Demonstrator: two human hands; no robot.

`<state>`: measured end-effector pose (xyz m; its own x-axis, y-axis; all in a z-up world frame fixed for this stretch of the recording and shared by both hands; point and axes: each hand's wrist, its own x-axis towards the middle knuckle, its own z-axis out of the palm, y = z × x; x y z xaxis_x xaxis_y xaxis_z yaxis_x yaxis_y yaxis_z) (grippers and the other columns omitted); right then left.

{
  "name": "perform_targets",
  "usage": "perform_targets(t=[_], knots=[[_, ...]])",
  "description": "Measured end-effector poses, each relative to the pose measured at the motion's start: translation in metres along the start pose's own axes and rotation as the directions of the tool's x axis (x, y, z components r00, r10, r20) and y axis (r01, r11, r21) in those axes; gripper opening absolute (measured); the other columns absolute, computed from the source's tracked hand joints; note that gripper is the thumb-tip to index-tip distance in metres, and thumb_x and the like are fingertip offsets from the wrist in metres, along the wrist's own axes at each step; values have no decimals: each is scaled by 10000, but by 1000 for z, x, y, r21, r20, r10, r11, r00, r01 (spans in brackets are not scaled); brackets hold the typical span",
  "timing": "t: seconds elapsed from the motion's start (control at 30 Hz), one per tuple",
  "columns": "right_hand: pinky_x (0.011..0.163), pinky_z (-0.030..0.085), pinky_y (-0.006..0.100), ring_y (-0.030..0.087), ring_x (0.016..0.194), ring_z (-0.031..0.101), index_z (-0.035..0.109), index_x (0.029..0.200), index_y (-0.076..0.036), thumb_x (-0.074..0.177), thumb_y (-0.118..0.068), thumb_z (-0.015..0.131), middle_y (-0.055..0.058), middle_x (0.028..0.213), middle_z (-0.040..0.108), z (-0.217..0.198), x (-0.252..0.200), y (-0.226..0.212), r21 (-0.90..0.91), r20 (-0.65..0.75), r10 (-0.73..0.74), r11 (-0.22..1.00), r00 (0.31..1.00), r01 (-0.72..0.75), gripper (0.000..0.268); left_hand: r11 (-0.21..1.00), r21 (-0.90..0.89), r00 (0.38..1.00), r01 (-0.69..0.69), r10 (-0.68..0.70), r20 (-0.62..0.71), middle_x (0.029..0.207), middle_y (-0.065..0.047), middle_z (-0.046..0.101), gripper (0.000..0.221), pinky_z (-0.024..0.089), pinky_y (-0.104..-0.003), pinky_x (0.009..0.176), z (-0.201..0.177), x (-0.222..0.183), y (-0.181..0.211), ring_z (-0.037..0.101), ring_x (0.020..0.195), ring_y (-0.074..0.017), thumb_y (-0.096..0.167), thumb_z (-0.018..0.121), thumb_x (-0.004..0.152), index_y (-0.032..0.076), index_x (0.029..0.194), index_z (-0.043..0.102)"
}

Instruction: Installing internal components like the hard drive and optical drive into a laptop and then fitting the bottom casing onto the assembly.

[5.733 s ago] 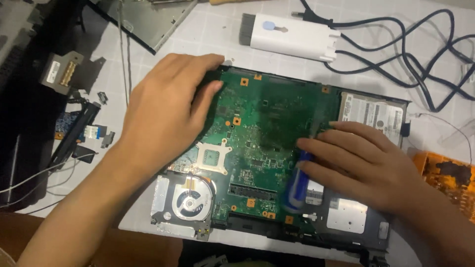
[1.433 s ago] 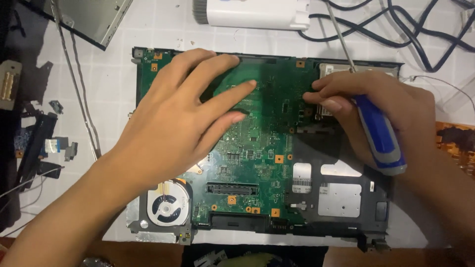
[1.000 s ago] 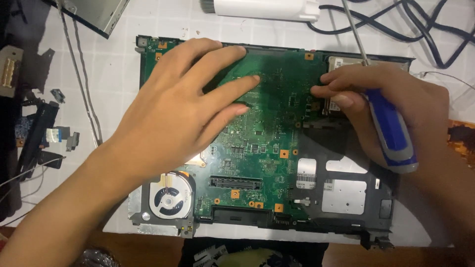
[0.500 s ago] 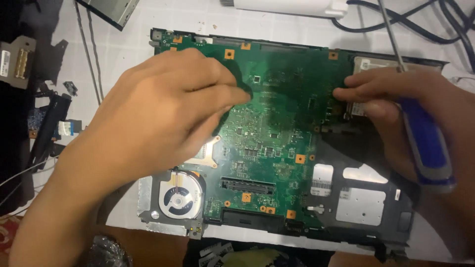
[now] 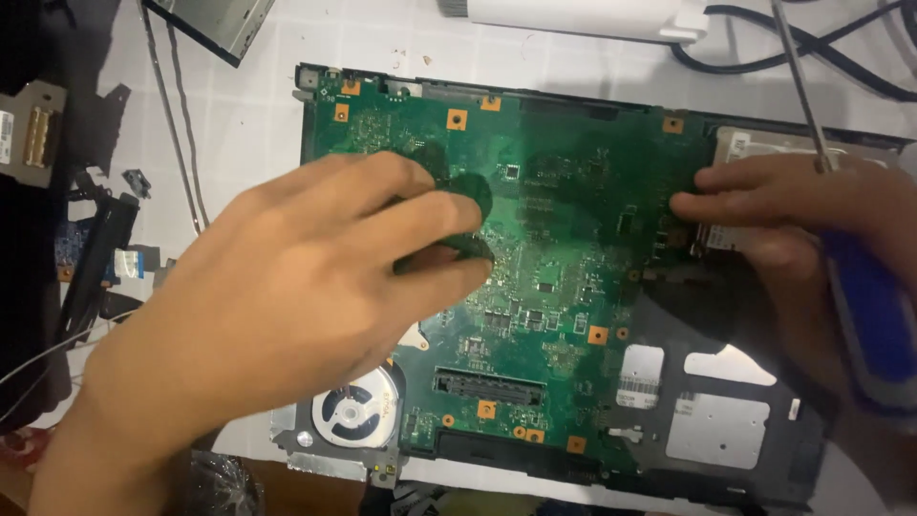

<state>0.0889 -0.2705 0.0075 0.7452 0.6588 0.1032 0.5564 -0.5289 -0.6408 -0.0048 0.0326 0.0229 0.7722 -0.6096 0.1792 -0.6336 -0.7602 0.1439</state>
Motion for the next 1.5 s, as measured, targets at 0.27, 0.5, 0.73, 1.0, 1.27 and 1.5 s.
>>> perform_targets(t=[0.27,0.5,0.73,1.0,1.27,1.5], knots=[[1145,499,433,350,1268,674,636,1167,53,1043,-204,381,256,1303,686,2,-6,21,92,70,31,995,997,-37,383,999,39,1000,10,-10,4,1156,-40,588,194,620,-421,868,-1,2,1,595,1026,-249,5,711,962,170,1064,704],[1035,529,420,355,1233,677,631,1146,100,1054,-155,366,296,1262,675,2,-2,5,69,43,45,996,998,-48,379,1000,26,1000,2,-2,-9,1118,-40,625,211,596,-396,854,-1,5,0,610,977,-242,-6,697,988,163,1116,691],[1046,520,423,338,1233,688,694,1149,43,1042,-245,339,261,1278,696,-2,2,7,19,94,76,997,993,-78,469,992,127,1000,-6,7,-7,1151,-12,577,230,585,-367,860,4,7,1,578,998,-225,9,700,988,166,1155,686],[1108,509,460,354,1246,696,627,1165,54,1049,-162,365,264,1276,698,-5,0,5,16,82,18,1000,996,-20,359,995,100,1000,-21,20,3,1141,-20,600,200,593,-384,914,2,7,1,587,980,-223,32,704,996,162,1147,688],[1083,546,447,351,1214,718,634,1132,41,1057,-193,368,242,1222,715,1,-4,20,40,39,-33,999,999,32,361,993,117,1000,-15,13,22,1154,-15,594,202,589,-390,942,0,7,1,591,992,-219,57,713,994,179,1150,677],[989,535,423,339,1145,716,753,1105,10,1033,-304,388,249,1252,721,0,1,22,1,72,74,997,995,-74,487,987,161,1000,-8,6,17,1181,-5,632,178,578,-391,959,3,7,5,627,1022,-232,85,704,1014,197,1153,701]])
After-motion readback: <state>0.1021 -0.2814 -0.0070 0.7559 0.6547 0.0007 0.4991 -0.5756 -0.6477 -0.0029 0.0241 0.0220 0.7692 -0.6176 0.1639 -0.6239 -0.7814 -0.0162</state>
